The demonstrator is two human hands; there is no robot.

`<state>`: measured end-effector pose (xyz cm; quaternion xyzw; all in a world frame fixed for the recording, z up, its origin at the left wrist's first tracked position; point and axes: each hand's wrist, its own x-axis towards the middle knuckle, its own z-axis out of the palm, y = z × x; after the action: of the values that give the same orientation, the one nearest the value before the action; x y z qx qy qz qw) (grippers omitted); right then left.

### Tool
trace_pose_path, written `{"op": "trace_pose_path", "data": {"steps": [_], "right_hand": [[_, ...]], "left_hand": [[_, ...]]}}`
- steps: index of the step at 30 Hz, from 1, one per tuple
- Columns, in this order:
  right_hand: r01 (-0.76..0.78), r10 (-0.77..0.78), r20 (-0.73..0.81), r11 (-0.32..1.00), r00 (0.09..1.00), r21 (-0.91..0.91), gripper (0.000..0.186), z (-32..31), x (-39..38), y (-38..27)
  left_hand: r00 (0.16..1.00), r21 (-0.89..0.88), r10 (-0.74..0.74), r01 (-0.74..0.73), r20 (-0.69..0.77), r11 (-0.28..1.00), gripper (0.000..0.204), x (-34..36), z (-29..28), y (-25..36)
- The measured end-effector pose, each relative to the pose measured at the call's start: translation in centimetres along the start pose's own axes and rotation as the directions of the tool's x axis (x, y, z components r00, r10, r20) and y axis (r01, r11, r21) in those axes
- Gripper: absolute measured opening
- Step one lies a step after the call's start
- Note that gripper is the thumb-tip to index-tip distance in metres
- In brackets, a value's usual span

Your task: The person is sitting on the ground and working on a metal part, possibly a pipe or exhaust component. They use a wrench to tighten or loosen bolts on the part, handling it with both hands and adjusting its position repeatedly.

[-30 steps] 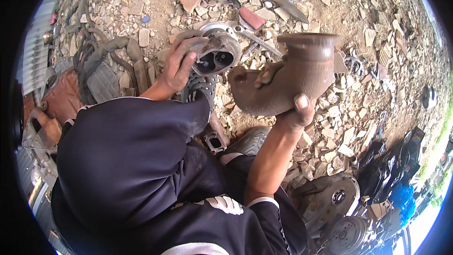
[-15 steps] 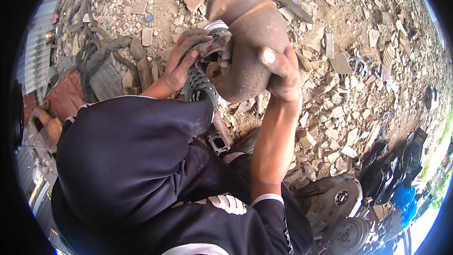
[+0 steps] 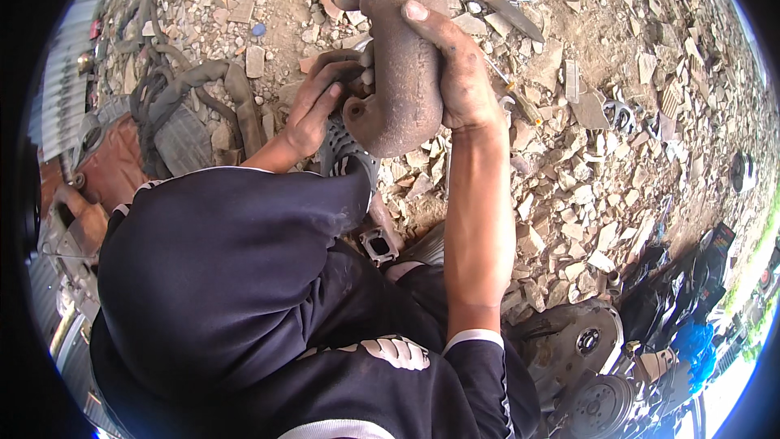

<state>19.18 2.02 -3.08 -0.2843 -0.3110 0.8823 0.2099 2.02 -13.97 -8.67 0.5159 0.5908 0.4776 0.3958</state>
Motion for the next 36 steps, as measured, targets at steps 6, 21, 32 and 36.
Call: {"op": "trace_pose_path", "data": {"steps": [6, 21, 32, 36], "right_hand": [[-0.021, 0.021, -0.006, 0.999, 1.000, -0.024, 0.059, 0.8, -0.3, 0.5], [0.114, -0.114, -0.029, 0.994, 0.993, 0.001, 0.062, -0.7, -0.7, 1.0], [0.150, -0.150, 0.011, 0.989, 0.989, -0.018, 0.055, -0.4, -1.4, 1.2], [0.188, -0.190, -0.028, 0.980, 0.981, -0.061, 0.055, -0.9, -1.7, 1.9]], "left_hand": [[0.997, -0.161, -0.072, 0.068, -0.019, 0.985, 0.067, -0.5, 0.3, -0.5], [0.997, 0.004, 0.041, -0.041, 0.059, 0.999, 0.081, 0.2, -0.6, -0.6], [0.993, 0.185, 0.058, -0.076, 0.100, 0.980, 0.114, -0.1, -0.8, -0.2], [0.982, 0.435, 0.027, -0.106, 0.185, 0.894, 0.119, 0.2, -1.3, 0.2]]}}
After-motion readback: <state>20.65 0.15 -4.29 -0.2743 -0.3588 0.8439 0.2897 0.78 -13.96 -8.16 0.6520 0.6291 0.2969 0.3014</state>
